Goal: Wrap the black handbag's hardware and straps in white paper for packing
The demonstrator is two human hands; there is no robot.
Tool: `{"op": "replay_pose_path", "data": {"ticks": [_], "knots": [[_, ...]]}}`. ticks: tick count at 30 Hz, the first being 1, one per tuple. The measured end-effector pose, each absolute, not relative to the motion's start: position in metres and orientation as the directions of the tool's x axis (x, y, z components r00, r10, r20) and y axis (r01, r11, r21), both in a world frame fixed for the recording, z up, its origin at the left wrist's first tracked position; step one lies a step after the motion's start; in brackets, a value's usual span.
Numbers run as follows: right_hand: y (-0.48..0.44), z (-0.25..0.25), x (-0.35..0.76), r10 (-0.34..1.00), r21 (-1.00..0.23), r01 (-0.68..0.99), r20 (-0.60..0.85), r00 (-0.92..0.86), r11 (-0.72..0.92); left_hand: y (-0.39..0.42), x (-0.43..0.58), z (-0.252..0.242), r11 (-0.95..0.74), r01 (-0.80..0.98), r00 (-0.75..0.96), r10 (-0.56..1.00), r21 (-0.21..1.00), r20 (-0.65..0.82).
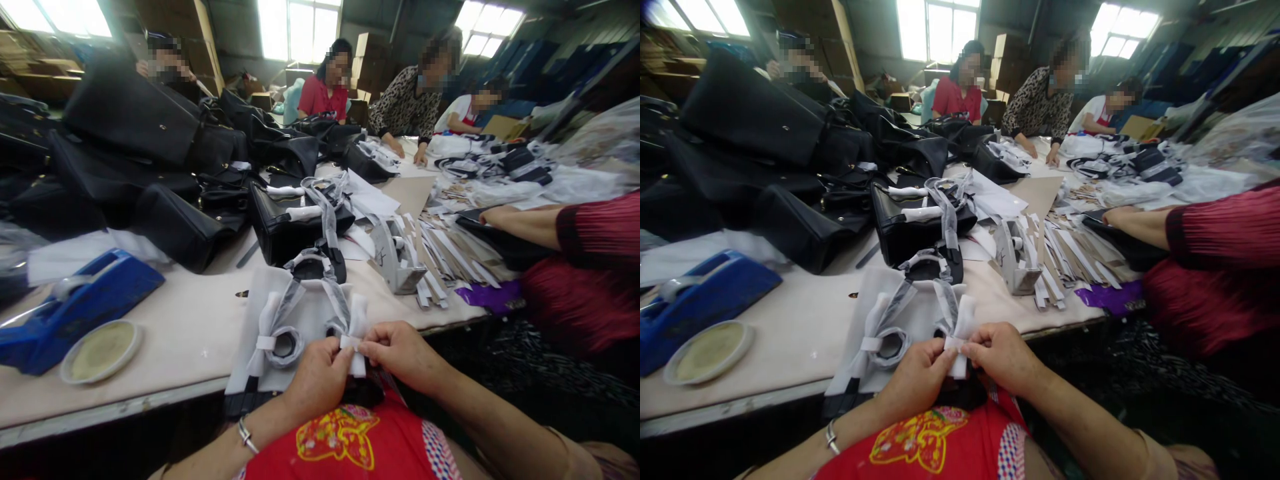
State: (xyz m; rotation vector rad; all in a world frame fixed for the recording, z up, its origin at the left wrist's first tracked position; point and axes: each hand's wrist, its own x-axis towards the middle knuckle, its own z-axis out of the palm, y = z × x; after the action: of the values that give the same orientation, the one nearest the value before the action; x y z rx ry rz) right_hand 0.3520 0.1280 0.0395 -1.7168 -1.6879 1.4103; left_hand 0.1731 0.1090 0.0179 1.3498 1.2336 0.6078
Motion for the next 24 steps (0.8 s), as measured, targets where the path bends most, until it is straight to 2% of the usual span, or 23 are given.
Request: {"op": "replay_pose_path", "data": {"ticks": [2,7,11,14,20,22,24], "knots": [[0.127,0.042,0.354,0.878,-0.812,0.522,-0.424,-0.223,-0.26,0.109,0.173,0.016,0.206,0.321,0.314,0.898,0.925,-0.309],[0.124,0.042,0.354,0.911,-0.788,0.577,-0.375,-0.174,-0.214,0.108,0.173,0.015,0.185,0.337,0.31,0.904,0.923,-0.294],[0.126,0.042,0.354,0.905,-0.827,0.51,-0.378,-0.196,-0.235,0.108,0.173,0.019,0.23,0.274,0.333,0.888,0.934,-0.316],[0.128,0.04,0.356,0.896,-0.882,0.401,-0.367,-0.25,-0.249,0.108,0.172,0.019,0.278,0.192,0.361,0.872,0.941,-0.331],[0.132,0.021,0.362,0.874,-0.938,0.002,-0.324,-0.363,-0.347,0.111,0.168,0.019,0.368,0.078,0.43,0.826,0.927,-0.364],[0.133,0.016,0.361,0.884,-0.939,-0.055,-0.298,-0.361,-0.339,0.111,0.168,0.022,0.37,0.06,0.43,0.828,0.927,-0.359],[0.132,0.016,0.359,0.882,-0.942,-0.043,-0.294,-0.369,-0.332,0.109,0.168,0.024,0.382,0.022,0.433,0.829,0.924,-0.353]]}}
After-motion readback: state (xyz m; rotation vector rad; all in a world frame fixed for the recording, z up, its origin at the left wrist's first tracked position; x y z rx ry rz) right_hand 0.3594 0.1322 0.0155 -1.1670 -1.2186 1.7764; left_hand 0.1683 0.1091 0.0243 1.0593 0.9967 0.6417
